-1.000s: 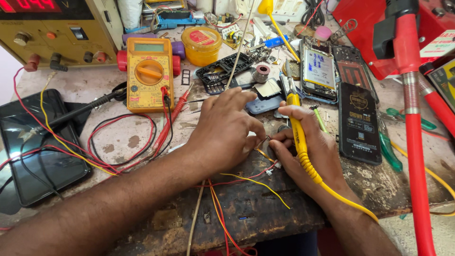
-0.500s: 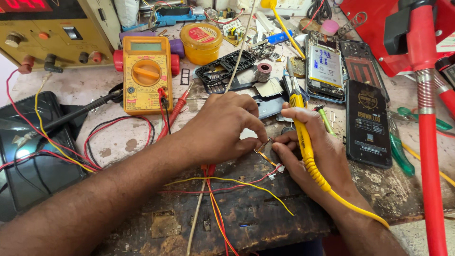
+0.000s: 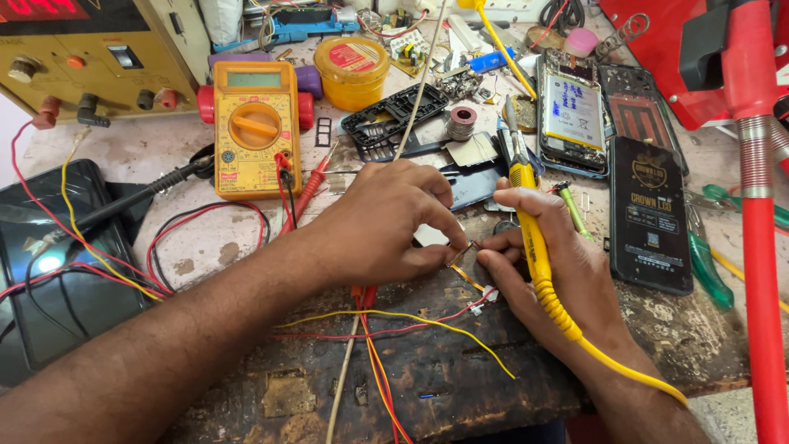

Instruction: The person uses a soldering iron to heat and solder connections on a small white battery pack and a circuit board. They retrieve a new battery from a cardboard box and continue soldering wires to the battery terminals on the workbench.

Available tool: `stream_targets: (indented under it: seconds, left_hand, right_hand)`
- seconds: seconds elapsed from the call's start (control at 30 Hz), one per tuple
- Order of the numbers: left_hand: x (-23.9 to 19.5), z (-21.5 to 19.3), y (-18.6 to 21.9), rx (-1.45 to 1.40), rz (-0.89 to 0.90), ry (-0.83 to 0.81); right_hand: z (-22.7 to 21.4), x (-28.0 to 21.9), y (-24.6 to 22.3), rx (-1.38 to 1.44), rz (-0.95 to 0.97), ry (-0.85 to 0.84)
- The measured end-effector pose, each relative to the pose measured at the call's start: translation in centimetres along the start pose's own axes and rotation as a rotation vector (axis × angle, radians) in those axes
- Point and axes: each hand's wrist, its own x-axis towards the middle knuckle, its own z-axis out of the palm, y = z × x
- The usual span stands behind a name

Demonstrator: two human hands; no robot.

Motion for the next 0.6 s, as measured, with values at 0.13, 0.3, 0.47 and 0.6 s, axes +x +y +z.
stream_targets:
  seconds: [0.13, 0.3, 0.47, 0.6]
  left_hand:
    - [0.04, -0.07, -0.07, -0.015, 0.000, -0.014]
    - [0.02, -0.13, -0.09, -0.024, 0.004, -0.017]
    - [-0.04, -0.17, -0.05, -0.036, -0.003, -0.019]
    - [-0.04, -0.23, -0.04, -0.044, 0.006, -0.017]
  right_hand:
    - [-0.03, -0.06, 0.06, -0.002, 0.051, -0.015]
    - [0.02, 0.01, 0.11, 0.020, -0.004, -0.004]
    - [-0.07, 0.08, 0.01, 0.005, 0.021, -0.012]
    - [-0.13, 0.08, -0.01, 0.011, 0.027, -0.018]
